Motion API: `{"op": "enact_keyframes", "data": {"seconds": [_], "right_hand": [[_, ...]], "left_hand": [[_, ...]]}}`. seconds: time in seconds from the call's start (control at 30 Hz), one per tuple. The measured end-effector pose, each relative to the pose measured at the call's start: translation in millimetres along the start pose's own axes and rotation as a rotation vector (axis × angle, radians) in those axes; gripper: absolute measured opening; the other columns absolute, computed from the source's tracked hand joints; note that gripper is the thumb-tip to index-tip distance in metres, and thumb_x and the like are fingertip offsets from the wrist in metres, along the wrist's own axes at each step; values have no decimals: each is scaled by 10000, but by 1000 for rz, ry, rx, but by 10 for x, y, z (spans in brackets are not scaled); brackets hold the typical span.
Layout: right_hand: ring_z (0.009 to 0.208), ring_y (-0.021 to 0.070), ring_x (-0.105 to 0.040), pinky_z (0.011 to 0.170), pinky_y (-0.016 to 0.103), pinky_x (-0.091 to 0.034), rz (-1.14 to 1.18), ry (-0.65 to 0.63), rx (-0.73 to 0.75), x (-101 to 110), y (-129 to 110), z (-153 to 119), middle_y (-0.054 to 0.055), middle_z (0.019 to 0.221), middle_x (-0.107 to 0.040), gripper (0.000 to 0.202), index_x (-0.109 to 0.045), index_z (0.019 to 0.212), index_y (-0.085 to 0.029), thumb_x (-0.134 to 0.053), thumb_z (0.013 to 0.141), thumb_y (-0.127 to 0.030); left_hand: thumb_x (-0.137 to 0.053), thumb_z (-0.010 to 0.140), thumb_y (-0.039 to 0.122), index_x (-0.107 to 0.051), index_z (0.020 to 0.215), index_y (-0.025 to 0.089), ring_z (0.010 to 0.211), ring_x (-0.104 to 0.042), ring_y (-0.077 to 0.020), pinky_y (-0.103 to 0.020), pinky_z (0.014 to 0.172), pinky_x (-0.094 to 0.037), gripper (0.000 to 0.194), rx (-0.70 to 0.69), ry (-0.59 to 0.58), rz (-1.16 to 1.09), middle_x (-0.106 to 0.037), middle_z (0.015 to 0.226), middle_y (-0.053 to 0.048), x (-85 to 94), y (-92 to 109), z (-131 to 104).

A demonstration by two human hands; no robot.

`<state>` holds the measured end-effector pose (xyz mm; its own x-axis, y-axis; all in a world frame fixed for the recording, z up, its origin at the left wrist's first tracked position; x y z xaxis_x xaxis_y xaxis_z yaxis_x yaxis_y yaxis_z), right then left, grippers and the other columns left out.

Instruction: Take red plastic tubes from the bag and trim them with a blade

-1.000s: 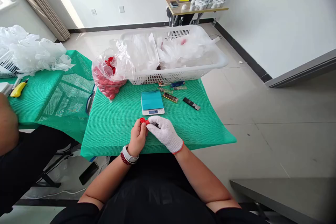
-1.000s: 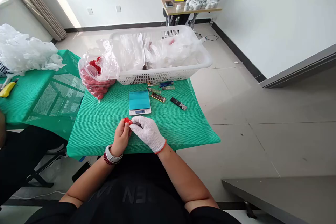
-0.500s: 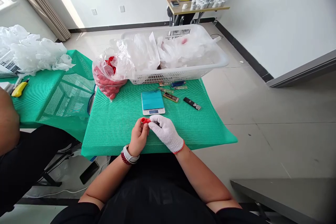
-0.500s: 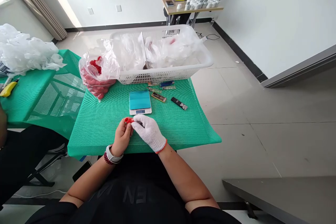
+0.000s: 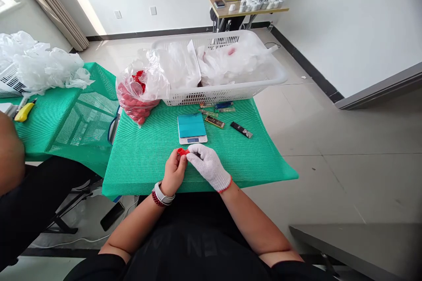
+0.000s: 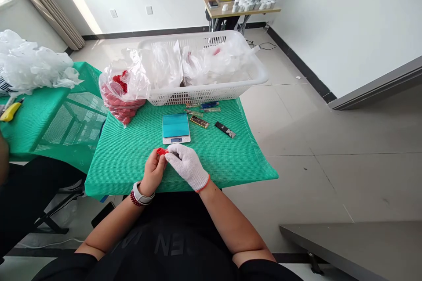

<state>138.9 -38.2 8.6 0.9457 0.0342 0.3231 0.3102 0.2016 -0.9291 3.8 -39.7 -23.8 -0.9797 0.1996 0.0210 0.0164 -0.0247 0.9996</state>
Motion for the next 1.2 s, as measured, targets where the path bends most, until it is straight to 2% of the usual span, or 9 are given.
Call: {"op": "enact_keyframes", "data": {"seconds": [0.1, 0.33, 0.67, 0.73, 0.83, 0.9, 1.03, 1.1, 1.2], "right_hand": [[714, 134, -561, 675, 243, -437, 13, 6, -9, -2, 17, 1, 7, 801, -646, 173, -629, 874, -196, -556, 930, -342], [662, 117, -500, 636, 235, -399, 24, -25, -6, 1, 11, -2, -15, 719, -585, 209, -592, 802, -195, -541, 937, -346], [654, 115, -501, 622, 232, -401, 14, -23, 0, 11, -12, 4, -15, 716, -588, 176, -609, 788, -190, -582, 901, -322], [666, 119, -514, 631, 235, -411, 28, -14, -7, 11, -2, 6, -10, 728, -595, 179, -607, 790, -191, -571, 908, -321], [698, 126, -547, 657, 241, -436, 77, 1, -24, 13, 20, 5, -2, 767, -617, 181, -612, 822, -195, -564, 921, -338], [702, 128, -558, 660, 245, -445, 102, 13, -31, 18, 32, 0, 0, 777, -624, 178, -617, 836, -198, -565, 925, -344], [683, 132, -563, 647, 252, -440, 105, 41, -26, 36, 27, -15, -2, 724, -616, 193, -615, 832, -199, -538, 943, -338], [661, 128, -550, 639, 252, -429, 82, 63, -14, 50, 9, -18, -7, 698, -604, 199, -613, 820, -198, -539, 944, -335], [657, 119, -530, 639, 245, -411, 38, 73, 20, 62, -38, -14, -10, 707, -594, 211, -601, 782, -195, -549, 939, -327]], "left_hand": [[-511, 972, 498, -575, 1052, 202, 610, -460, -114, -241, 563, -377, 313, -30, -29, 20, -563, 761, 0, -19, 38, 4], [-445, 984, 550, -434, 732, 207, 497, -364, -97, -241, 504, -306, 426, -12, 8, 35, -427, 559, 54, -11, 105, 9], [-425, 1002, 509, -429, 733, 208, 512, -369, -100, -244, 509, -312, 404, -35, 3, 80, -437, 579, 49, -4, 114, -5], [-442, 1004, 478, -481, 786, 203, 527, -395, -102, -242, 519, -332, 353, -59, 11, 129, -461, 604, 44, 2, 112, -10], [-456, 1008, 432, -572, 1012, 204, 555, -450, -109, -240, 534, -374, 256, -87, -13, 147, -514, 660, 30, -11, 110, -22], [-467, 1006, 409, -570, 1164, 212, 583, -502, -116, -244, 553, -409, 273, -102, -38, 132, -564, 711, 13, -28, 113, -30], [-478, 999, 384, -542, 1293, 214, 625, -551, -131, -257, 582, -436, 346, -84, -81, 112, -622, 762, -13, -52, 112, -24], [-450, 1004, 391, -571, 1249, 197, 600, -526, -128, -260, 580, -431, 335, -50, -85, 55, -619, 729, -9, -48, 105, -8], [-420, 1001, 435, -614, 1003, 176, 552, -485, -120, -255, 550, -407, 324, 20, -51, -82, -597, 663, -1, -24, 76, 19]]}}
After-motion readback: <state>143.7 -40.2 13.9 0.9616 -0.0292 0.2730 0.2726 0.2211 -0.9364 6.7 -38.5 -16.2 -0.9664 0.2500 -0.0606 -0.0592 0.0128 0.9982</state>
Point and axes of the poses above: each hand's wrist, its own z-axis towards the middle knuckle, its own x-axis out of the back of the hand, y = z × x, the point moved 5 cm from there along z, towards the middle knuckle
